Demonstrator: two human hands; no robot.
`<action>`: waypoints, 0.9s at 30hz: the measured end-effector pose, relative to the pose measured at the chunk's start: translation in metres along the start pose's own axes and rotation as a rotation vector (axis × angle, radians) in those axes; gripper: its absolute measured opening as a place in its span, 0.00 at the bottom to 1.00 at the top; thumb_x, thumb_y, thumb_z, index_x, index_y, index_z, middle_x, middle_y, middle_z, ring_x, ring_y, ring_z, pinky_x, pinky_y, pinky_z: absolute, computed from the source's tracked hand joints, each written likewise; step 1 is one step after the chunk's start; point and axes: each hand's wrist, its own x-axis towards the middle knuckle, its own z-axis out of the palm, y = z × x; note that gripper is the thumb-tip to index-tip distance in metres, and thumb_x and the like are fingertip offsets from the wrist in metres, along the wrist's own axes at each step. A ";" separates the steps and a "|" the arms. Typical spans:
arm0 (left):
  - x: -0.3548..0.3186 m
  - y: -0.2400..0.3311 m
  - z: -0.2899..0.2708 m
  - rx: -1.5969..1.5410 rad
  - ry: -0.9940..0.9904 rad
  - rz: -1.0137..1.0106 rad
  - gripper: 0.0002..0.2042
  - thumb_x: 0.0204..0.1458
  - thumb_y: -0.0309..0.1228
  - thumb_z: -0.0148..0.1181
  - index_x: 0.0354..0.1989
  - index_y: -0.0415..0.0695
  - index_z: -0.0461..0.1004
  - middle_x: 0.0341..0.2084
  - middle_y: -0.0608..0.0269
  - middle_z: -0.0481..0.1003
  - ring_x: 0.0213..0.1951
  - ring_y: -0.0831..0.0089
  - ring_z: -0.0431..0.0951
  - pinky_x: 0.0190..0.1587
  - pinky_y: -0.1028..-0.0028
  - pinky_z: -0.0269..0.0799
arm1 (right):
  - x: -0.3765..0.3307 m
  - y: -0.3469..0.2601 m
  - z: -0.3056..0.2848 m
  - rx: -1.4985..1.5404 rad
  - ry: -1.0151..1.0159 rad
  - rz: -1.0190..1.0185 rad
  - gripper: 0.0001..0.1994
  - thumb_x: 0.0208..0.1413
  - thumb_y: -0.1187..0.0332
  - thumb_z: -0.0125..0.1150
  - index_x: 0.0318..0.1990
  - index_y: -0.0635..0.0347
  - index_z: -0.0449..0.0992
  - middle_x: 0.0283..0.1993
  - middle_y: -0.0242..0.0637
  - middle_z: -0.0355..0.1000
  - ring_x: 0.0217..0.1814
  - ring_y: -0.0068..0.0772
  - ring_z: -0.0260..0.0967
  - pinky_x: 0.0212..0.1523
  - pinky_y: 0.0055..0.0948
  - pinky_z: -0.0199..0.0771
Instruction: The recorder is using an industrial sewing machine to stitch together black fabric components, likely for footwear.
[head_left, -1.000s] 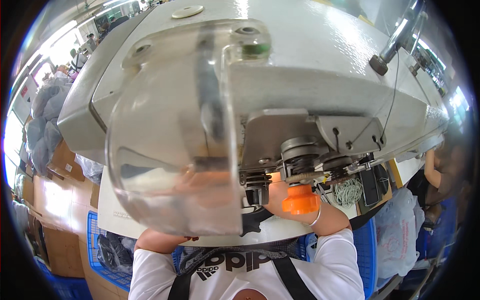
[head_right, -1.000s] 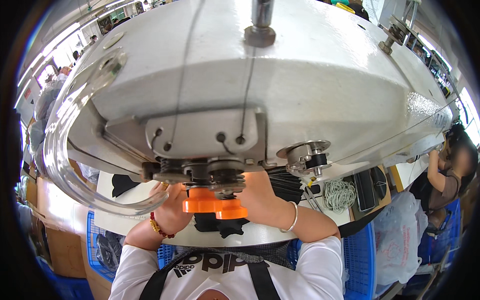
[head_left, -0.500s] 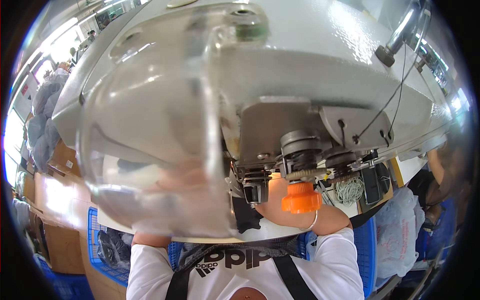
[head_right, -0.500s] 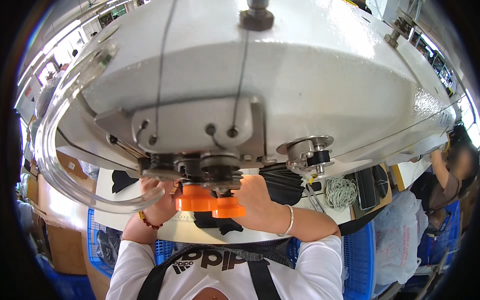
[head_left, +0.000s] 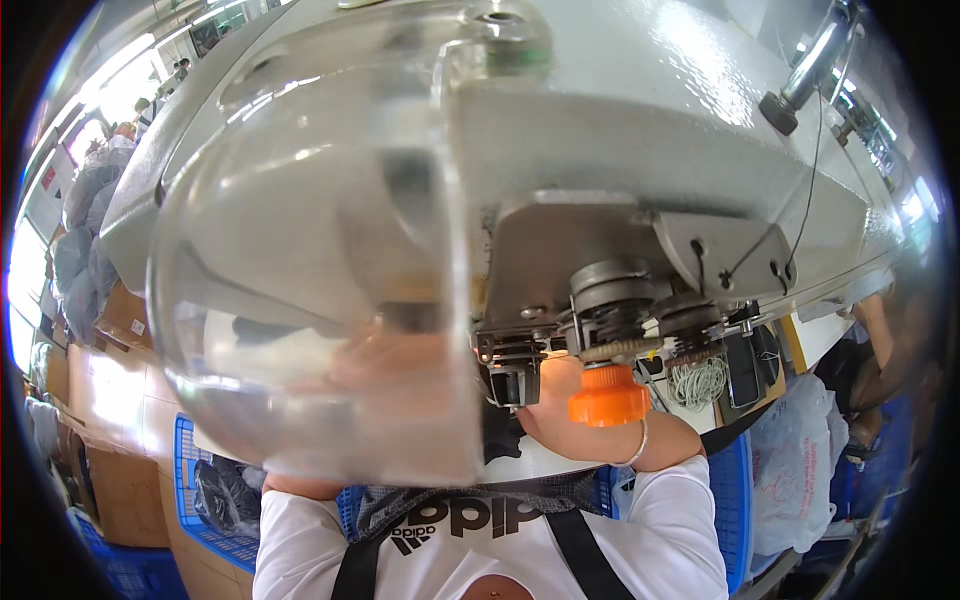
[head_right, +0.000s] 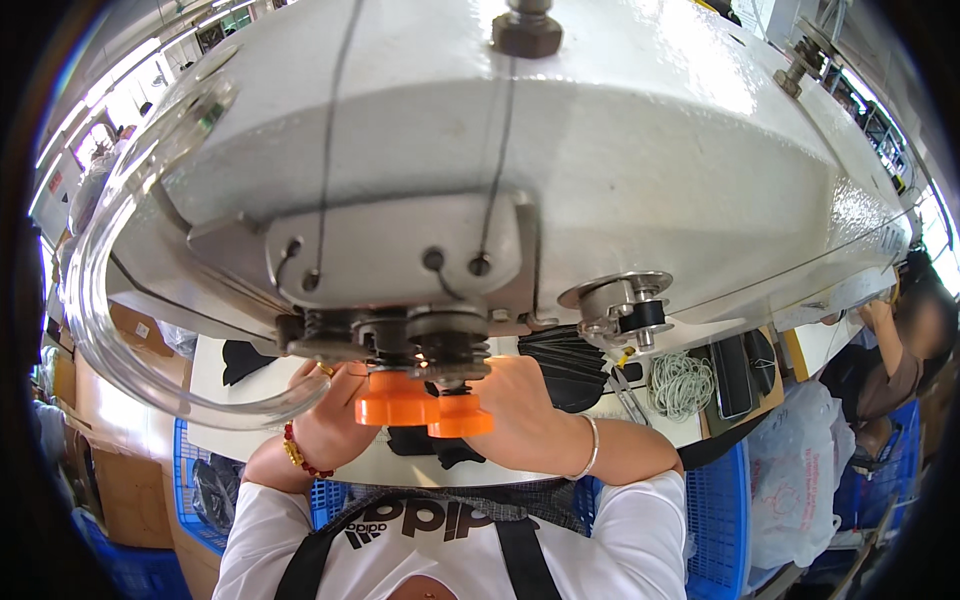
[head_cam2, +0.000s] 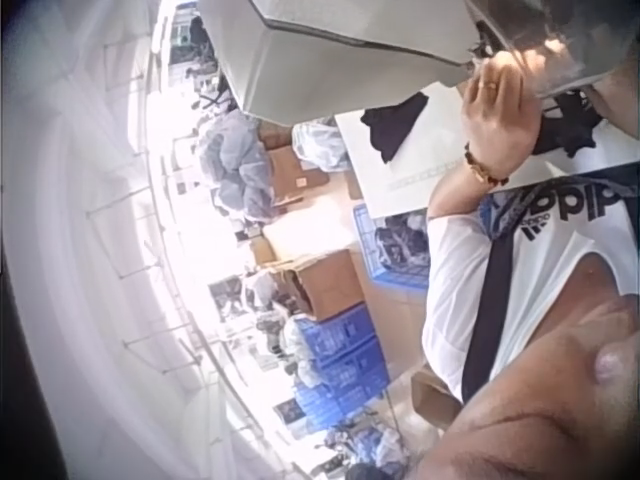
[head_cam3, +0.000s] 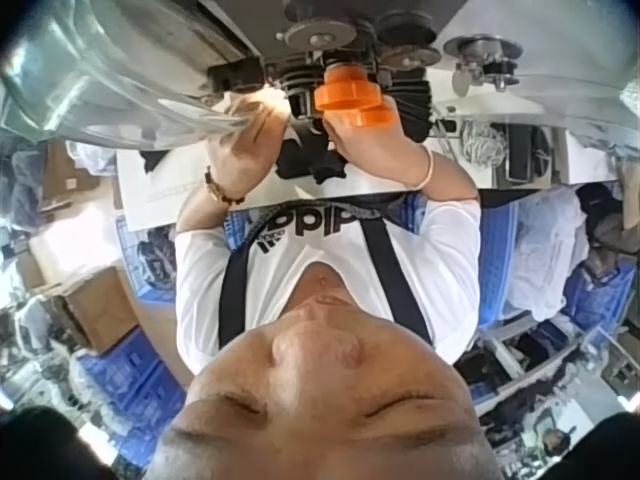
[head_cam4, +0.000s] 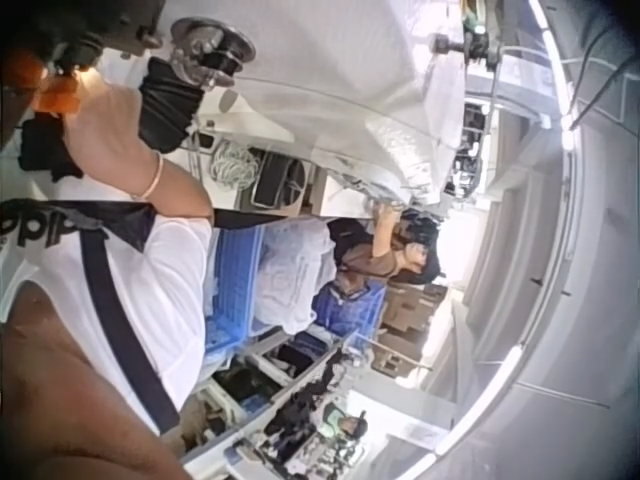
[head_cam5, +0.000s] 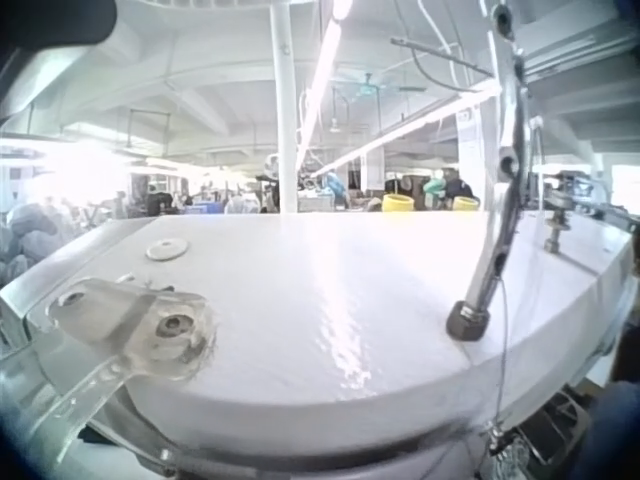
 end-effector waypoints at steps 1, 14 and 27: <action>0.001 -0.002 0.001 0.002 0.002 -0.002 0.10 0.32 0.25 0.62 0.27 0.47 0.77 0.28 0.66 0.76 0.27 0.67 0.76 0.30 0.70 0.69 | 0.000 0.002 0.007 0.056 0.051 -0.005 0.08 0.40 0.63 0.64 0.27 0.54 0.73 0.24 0.36 0.70 0.22 0.43 0.68 0.18 0.37 0.60; 0.000 -0.018 0.022 0.055 0.178 0.012 0.09 0.33 0.28 0.62 0.27 0.47 0.77 0.26 0.67 0.74 0.27 0.68 0.75 0.29 0.69 0.68 | 0.008 0.018 0.034 0.285 0.268 -0.089 0.09 0.38 0.69 0.63 0.29 0.57 0.74 0.27 0.36 0.71 0.24 0.43 0.68 0.21 0.37 0.64; -0.020 -0.015 0.022 -0.019 0.040 -0.136 0.10 0.33 0.28 0.63 0.28 0.48 0.77 0.25 0.68 0.74 0.27 0.69 0.75 0.28 0.70 0.68 | 0.009 0.002 0.004 0.082 0.106 0.036 0.15 0.37 0.64 0.67 0.36 0.55 0.76 0.34 0.36 0.72 0.34 0.41 0.70 0.31 0.36 0.69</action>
